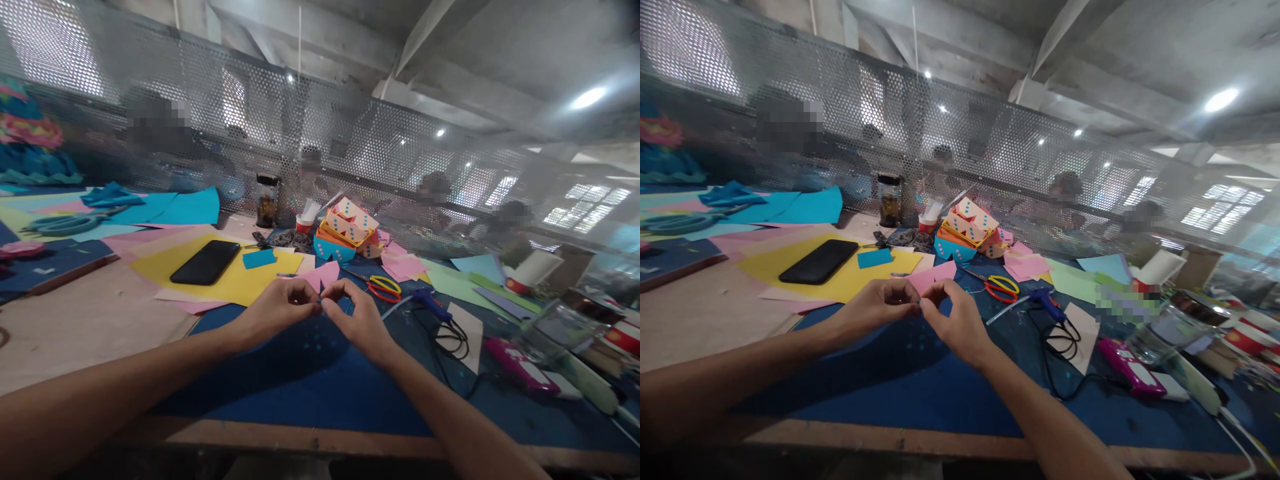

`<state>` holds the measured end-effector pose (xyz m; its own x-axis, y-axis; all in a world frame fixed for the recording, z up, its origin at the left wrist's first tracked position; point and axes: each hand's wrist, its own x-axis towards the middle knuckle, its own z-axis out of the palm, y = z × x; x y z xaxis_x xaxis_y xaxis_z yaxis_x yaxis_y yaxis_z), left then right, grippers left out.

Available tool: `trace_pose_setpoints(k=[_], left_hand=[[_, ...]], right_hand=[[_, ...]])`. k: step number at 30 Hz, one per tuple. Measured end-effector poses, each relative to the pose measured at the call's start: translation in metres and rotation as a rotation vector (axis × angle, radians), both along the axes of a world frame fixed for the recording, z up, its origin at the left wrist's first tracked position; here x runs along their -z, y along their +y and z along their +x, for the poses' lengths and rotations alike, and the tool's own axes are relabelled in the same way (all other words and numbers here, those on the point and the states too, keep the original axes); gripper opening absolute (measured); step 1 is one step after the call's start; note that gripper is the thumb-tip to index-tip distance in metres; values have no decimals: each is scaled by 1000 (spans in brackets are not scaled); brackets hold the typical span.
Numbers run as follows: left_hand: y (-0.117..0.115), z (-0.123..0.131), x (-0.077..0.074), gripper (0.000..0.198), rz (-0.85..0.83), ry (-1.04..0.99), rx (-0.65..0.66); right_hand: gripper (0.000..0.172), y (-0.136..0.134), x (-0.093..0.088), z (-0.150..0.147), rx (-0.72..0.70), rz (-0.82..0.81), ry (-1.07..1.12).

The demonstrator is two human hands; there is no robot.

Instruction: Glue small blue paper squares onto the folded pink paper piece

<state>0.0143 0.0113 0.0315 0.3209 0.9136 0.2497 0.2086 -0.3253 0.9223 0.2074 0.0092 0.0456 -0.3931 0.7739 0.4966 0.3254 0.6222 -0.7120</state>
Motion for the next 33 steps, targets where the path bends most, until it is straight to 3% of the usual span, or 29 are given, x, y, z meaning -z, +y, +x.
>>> trace_pose_setpoints(k=[5,17,29,33], left_hand=[[0,0,3,18,23,47,5],[3,-1,3,10,-3,-10,14],[0,1,-3,19,-80,-158,57],[2,0,-3,16,-100,-180,57]], right_hand=[[3,2,3,0,17,84,-64],[6,3,3,1,19,75,-43],[9,2,2,0,14,-17,18],[14,7,-2,6,22,44,-52]])
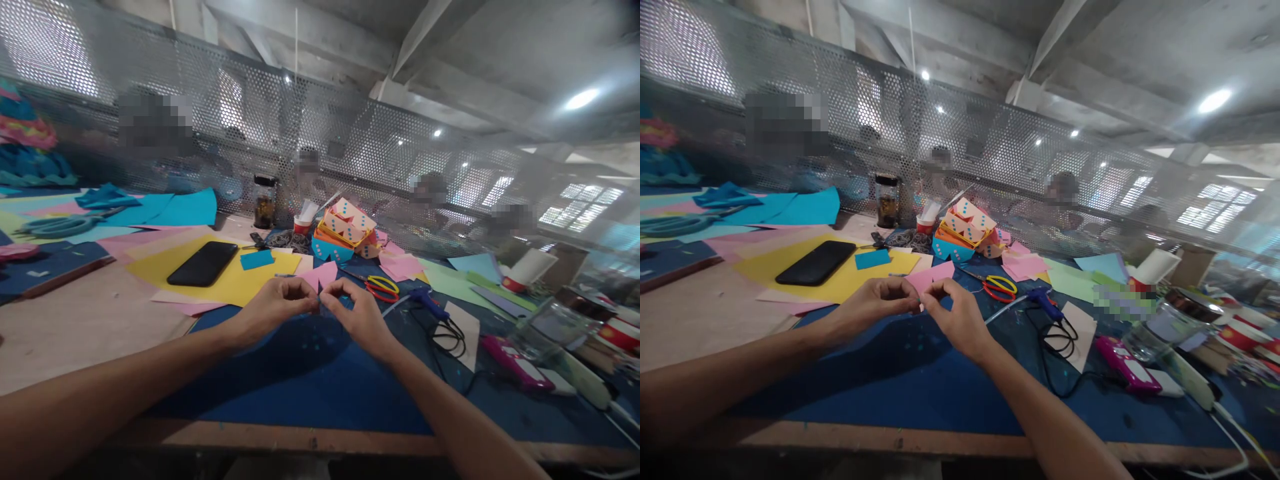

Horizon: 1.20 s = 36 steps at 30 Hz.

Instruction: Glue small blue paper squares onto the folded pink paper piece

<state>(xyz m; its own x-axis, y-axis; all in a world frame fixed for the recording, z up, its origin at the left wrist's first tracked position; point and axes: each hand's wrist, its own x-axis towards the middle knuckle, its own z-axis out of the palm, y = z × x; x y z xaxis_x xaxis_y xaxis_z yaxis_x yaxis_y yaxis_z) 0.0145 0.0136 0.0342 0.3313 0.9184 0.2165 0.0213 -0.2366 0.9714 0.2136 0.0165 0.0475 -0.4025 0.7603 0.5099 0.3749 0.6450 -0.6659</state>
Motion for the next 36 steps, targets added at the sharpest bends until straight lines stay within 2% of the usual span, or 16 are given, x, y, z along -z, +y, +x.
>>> trace_pose_setpoints(k=[2,4,6,8,12,15,17,19,23,27,31,36], left_hand=[[1,0,-1,15,2,3,-10],[1,0,-1,15,3,9,-16],[0,1,-2,15,-3,18,-16],[0,1,-2,15,-10,35,-21],[1,2,0,16,-6,51,-27],[3,1,1,17,0,42,-25],[4,1,1,16,8,47,-20],[4,0,2,15,25,50,-12],[3,0,1,14,50,44,-3],[3,1,-1,15,37,48,-12],[4,0,0,14,10,11,5],[2,1,-1,15,-25,-65,25]], right_hand=[[18,12,-6,12,109,114,-83],[22,29,-12,31,333,266,-274],[24,48,-15,54,593,269,-642],[24,64,-12,74,672,216,-755],[21,81,5,97,671,96,-969],[20,87,13,98,683,47,-1090],[28,91,13,96,699,19,-1150],[34,97,9,94,687,-23,-1202],[34,108,-4,91,609,-112,-1278],[35,111,-14,88,597,-145,-1296],[34,96,-27,91,645,-100,-1236],[29,61,-46,110,721,-33,-1073]])
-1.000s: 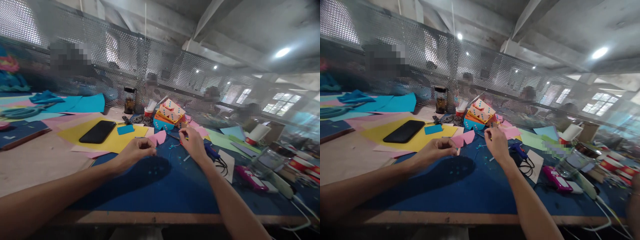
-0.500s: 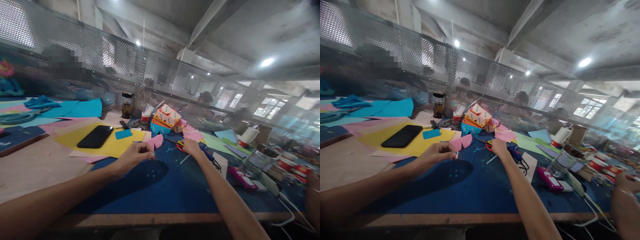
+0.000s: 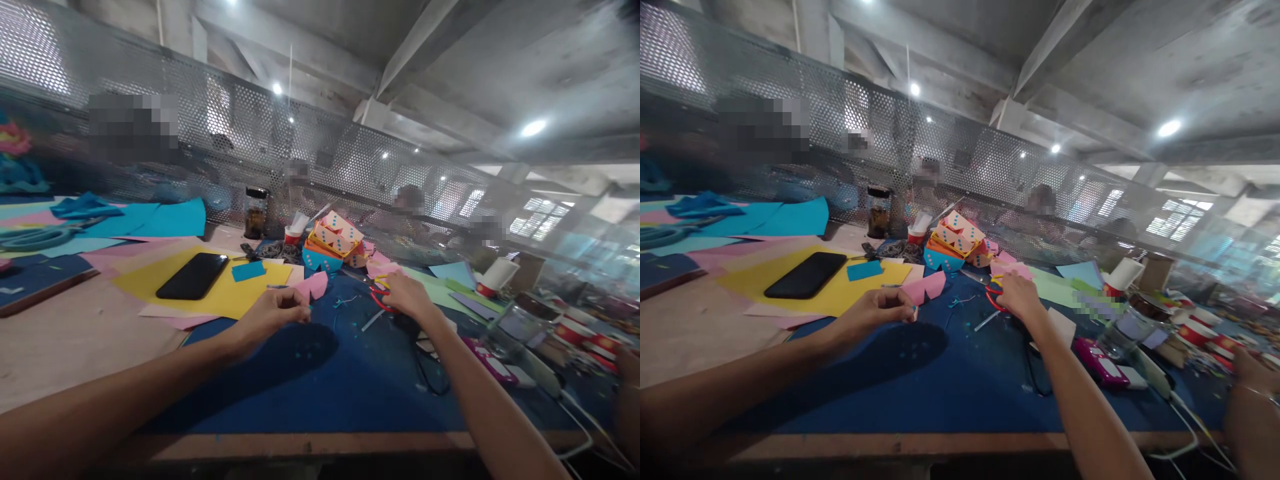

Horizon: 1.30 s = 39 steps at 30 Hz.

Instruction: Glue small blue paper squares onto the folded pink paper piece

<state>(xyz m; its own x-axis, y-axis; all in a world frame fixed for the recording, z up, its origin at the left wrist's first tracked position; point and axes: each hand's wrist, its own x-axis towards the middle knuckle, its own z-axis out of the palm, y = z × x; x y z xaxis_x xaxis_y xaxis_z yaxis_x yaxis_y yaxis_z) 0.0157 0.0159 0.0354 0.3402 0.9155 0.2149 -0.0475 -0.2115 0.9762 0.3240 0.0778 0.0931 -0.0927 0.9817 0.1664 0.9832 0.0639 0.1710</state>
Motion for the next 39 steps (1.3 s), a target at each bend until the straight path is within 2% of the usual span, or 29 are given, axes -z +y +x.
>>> trace_pose_setpoints(k=[2,4,5,7,9,12,15,26,39], left_hand=[[-1,1,-2,14,-18,-23,-2],[-2,1,-4,13,-27,-39,-1],[-2,1,-5,13,-29,-46,0],[-3,1,-5,14,-41,-63,1],[-4,0,-6,15,-68,-82,-6],[-5,-2,-7,16,-89,-105,-40],[-4,-4,-8,18,-73,-117,-72],[1,-7,-6,11,-54,-111,-110],[2,-6,-6,5,4,-100,-122]], right_hand=[[29,-14,-2,2,-20,8,77],[29,-29,1,-5,-113,-21,164],[27,-36,4,-13,-191,-37,232],[21,-48,12,-33,-438,-108,580],[17,-58,21,-54,-531,-181,717],[14,-66,32,-78,-553,-164,659],[11,-67,40,-87,-585,-125,577],[10,-70,50,-75,-514,0,358],[9,-73,50,-77,-512,0,361]])
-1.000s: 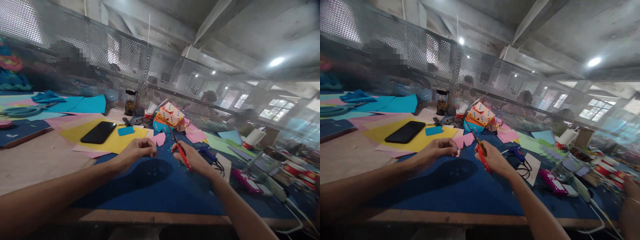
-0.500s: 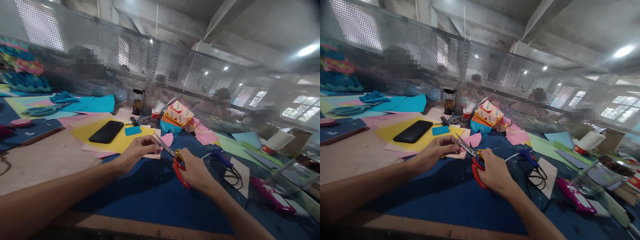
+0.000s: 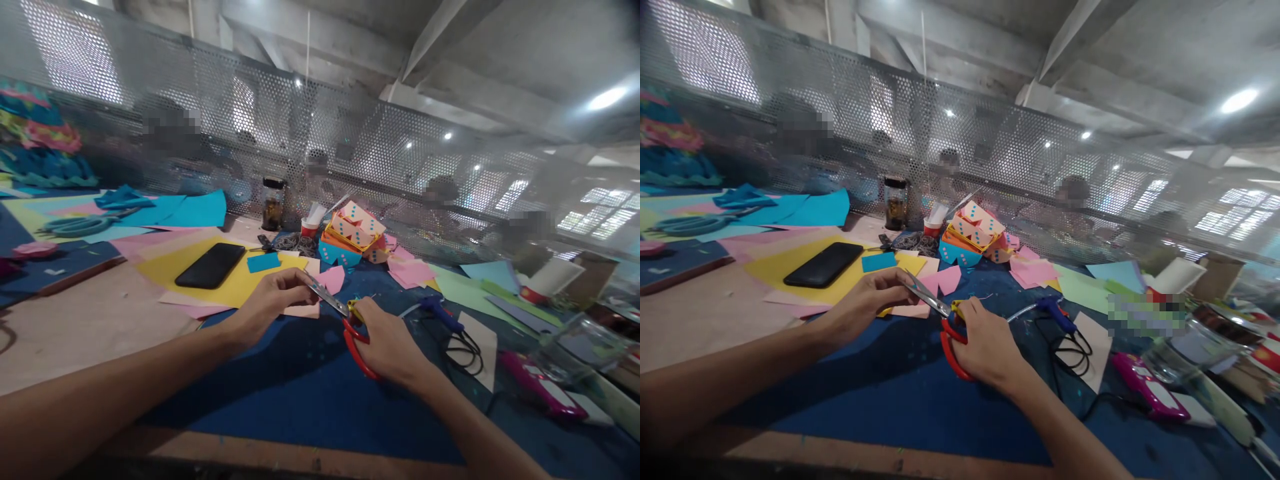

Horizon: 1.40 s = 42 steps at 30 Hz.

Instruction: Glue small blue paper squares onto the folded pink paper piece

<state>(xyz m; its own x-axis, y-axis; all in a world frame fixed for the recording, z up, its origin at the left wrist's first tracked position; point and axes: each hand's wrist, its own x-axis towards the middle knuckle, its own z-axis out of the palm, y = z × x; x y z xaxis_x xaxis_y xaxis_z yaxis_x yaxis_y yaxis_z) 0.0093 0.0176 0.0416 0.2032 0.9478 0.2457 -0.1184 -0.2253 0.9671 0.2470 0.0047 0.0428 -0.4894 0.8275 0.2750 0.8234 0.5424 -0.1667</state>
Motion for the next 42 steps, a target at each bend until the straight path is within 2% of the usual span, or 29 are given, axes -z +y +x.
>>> trace_pose_setpoints(k=[12,42], left_hand=[[0,0,-1,4,8,2,17],[1,-2,-4,6,37,54,14]], right_hand=[[8,-4,1,-4,26,-39,21],[7,-10,-3,-4,49,58,-27]])
